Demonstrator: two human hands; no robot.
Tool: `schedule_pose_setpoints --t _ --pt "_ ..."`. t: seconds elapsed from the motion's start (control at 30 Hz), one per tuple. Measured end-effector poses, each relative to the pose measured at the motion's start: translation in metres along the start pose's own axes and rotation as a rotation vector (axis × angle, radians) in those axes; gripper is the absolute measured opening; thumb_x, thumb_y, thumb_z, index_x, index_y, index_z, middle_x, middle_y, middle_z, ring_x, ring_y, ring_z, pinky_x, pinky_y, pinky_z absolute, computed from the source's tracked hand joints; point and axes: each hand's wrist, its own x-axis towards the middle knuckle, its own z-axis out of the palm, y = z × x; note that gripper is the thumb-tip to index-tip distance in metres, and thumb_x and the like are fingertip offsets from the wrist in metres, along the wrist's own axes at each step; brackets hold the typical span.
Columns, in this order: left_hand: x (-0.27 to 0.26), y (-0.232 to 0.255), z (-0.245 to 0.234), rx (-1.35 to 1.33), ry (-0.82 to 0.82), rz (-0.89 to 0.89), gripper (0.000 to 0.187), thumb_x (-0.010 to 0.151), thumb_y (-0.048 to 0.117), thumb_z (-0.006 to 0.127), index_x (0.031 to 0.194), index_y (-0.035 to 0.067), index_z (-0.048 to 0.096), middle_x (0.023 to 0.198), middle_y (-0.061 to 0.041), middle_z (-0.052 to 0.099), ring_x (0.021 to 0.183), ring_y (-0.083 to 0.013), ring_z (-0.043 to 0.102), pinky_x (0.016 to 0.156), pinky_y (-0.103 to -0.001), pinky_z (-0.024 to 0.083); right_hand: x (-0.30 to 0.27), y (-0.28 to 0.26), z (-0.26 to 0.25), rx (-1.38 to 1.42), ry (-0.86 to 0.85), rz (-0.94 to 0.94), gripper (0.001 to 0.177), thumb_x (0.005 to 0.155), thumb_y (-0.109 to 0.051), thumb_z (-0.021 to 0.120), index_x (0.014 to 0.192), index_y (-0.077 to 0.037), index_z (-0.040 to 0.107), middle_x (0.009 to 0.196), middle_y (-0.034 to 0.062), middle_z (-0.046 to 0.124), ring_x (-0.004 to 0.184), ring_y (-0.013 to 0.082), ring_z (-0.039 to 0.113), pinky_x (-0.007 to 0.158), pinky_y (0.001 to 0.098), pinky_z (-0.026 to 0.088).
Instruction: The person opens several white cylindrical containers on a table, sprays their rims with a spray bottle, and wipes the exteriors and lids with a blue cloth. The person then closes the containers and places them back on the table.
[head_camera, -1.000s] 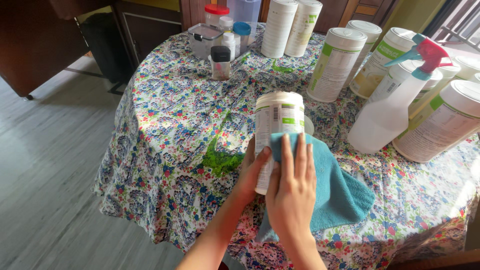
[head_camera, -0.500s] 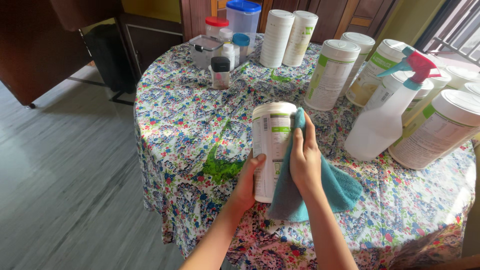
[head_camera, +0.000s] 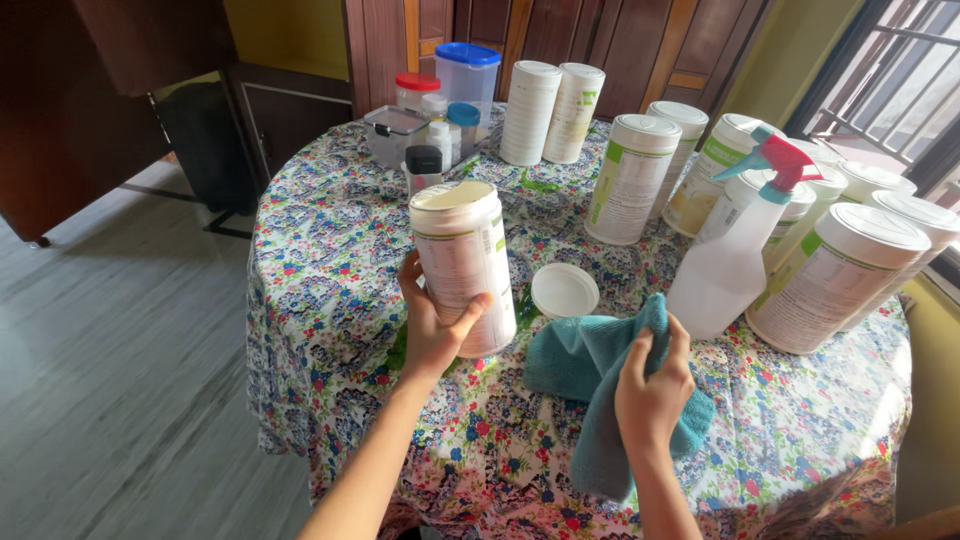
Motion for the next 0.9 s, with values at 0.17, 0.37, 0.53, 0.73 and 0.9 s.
schedule_pose_setpoints --t 0.17,0.37,0.53,0.73,0.9 --pt "0.005 0.003 -0.006 0.403 0.011 0.205 0.109 0.077 0.023 0.09 0.153 -0.002 0.016 0.15 -0.024 0.031 0.144 -0.0353 0.037 0.122 -0.05 0.035 -0.003 0.009 0.0 -0.114 0.0 -0.074 0.039 0.104 -0.018 0.056 0.137 0.002 0.059 0.108 0.0241 0.072 0.095 0.0366 0.072 0.084 0.0456 0.054" --pt "-0.034 0.045 0.029 0.752 0.175 0.46 0.078 0.087 0.017 0.076 0.15 0.001 0.033 0.154 -0.027 0.031 0.147 -0.0423 0.034 0.121 -0.053 0.033 -0.002 0.035 0.005 -0.046 -0.1 0.157 0.039 0.102 -0.024 0.056 0.135 -0.002 0.061 0.101 0.0194 0.073 0.085 0.0305 0.072 0.079 0.043 0.054" --pt "-0.043 0.047 0.067 0.595 -0.386 0.54 0.053 0.094 -0.002 0.055 0.147 0.001 0.047 0.149 -0.019 0.051 0.145 -0.0365 0.046 0.124 -0.048 0.038 -0.003 0.053 0.002 0.012 -0.012 0.188 0.034 0.105 -0.025 0.057 0.126 0.0 0.065 0.098 0.0174 0.074 0.086 0.0263 0.071 0.079 0.0396 0.054" --pt "-0.007 -0.02 0.104 1.006 -0.367 0.508 0.061 0.085 -0.006 0.051 0.146 -0.003 0.051 0.149 -0.019 0.052 0.141 -0.0379 0.045 0.118 -0.045 0.036 -0.009 0.053 -0.001 -0.006 -0.009 0.193 0.034 0.105 -0.025 0.057 0.124 0.002 0.065 0.093 0.0179 0.074 0.084 0.0265 0.072 0.078 0.0395 0.054" --pt "-0.008 -0.056 0.108 1.252 -0.547 0.335 0.021 0.09 0.003 0.058 0.109 0.002 0.068 0.126 -0.017 0.063 0.137 -0.0347 0.054 0.123 -0.043 0.035 -0.009 0.049 0.002 -0.017 -0.005 0.166 0.038 0.104 -0.026 0.057 0.127 0.003 0.063 0.096 0.0187 0.074 0.083 0.0262 0.073 0.076 0.0391 0.055"
